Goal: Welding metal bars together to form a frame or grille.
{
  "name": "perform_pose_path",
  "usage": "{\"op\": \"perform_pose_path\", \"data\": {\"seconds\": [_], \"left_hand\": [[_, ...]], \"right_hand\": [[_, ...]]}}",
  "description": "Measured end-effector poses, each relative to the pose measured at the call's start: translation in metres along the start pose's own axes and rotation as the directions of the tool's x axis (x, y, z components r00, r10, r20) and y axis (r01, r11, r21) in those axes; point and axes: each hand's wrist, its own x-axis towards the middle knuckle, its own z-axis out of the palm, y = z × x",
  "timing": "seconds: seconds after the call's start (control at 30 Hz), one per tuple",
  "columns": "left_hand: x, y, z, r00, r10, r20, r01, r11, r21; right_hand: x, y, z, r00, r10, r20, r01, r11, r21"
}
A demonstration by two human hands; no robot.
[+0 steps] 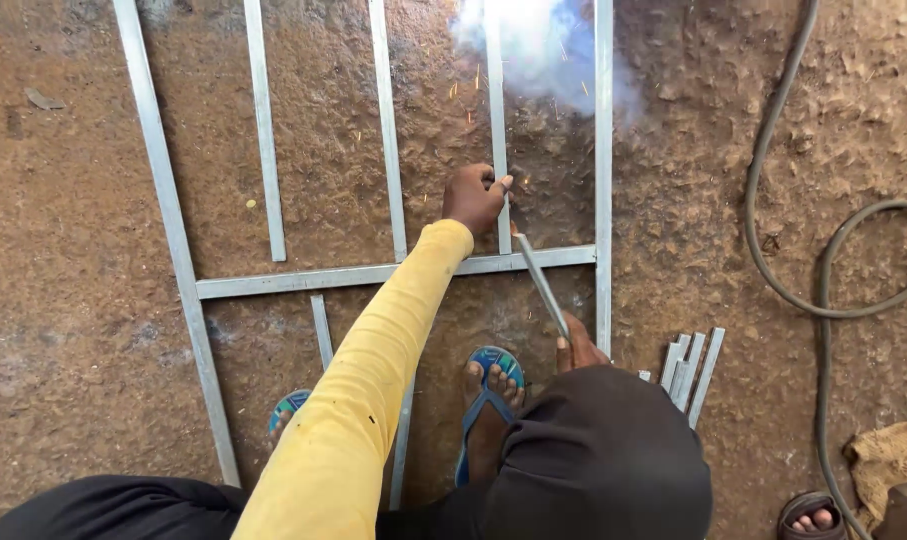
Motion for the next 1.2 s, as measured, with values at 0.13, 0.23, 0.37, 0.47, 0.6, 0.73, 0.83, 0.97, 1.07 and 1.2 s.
{"op": "perform_pose_path", "data": {"seconds": [0.13,0.23,0.37,0.47,0.6,0.73,0.83,0.97,1.07,1.2], "left_hand": [[0.002,-0.003,0.004,0.998,0.039,-0.044,-0.034,0.994,0.107],[0.007,-0.011,0.007,1.0,-0.015,-0.026,0.016,0.999,0.028],[0.015,-0.028,0.012,0.986,0.133,-0.104,-0.107,0.968,0.226],[0.008,-0.017,0.009,0.986,0.118,-0.121,-0.095,0.979,0.183],[0.0,-0.009,0.003,0.989,0.136,-0.066,-0.119,0.97,0.211],[-0.015,0.025,-0.005,0.984,-0.176,0.038,0.178,0.983,-0.043],[-0.002,0.003,0.003,0.994,-0.003,-0.106,0.027,0.973,0.231],[0.008,-0.016,0.005,0.993,0.079,-0.092,-0.051,0.961,0.271],[0.01,-0.017,0.008,0.989,0.113,-0.096,-0.075,0.94,0.333],[0.025,-0.029,0.012,0.953,0.26,-0.156,-0.179,0.898,0.401]], "right_hand": [[0.001,-0.016,-0.012,1.0,-0.004,-0.025,0.005,0.999,0.048],[0.001,-0.02,-0.015,0.999,-0.003,-0.035,0.006,0.996,0.089],[0.0,-0.023,-0.014,0.999,0.001,-0.038,0.005,0.989,0.147],[0.002,-0.024,-0.013,0.999,0.008,-0.044,0.001,0.982,0.189],[0.002,-0.024,-0.009,0.999,0.015,-0.045,-0.004,0.97,0.241],[0.021,-0.004,-0.006,0.999,0.016,-0.046,-0.002,0.959,0.282],[0.033,-0.021,-0.029,0.971,-0.129,-0.202,0.113,0.99,-0.089],[0.066,-0.074,-0.077,0.806,-0.457,-0.377,0.451,0.886,-0.111],[0.105,-0.11,-0.086,0.797,-0.503,-0.335,0.546,0.836,0.044],[0.144,-0.14,-0.084,0.847,-0.491,-0.202,0.514,0.854,0.082]]}}
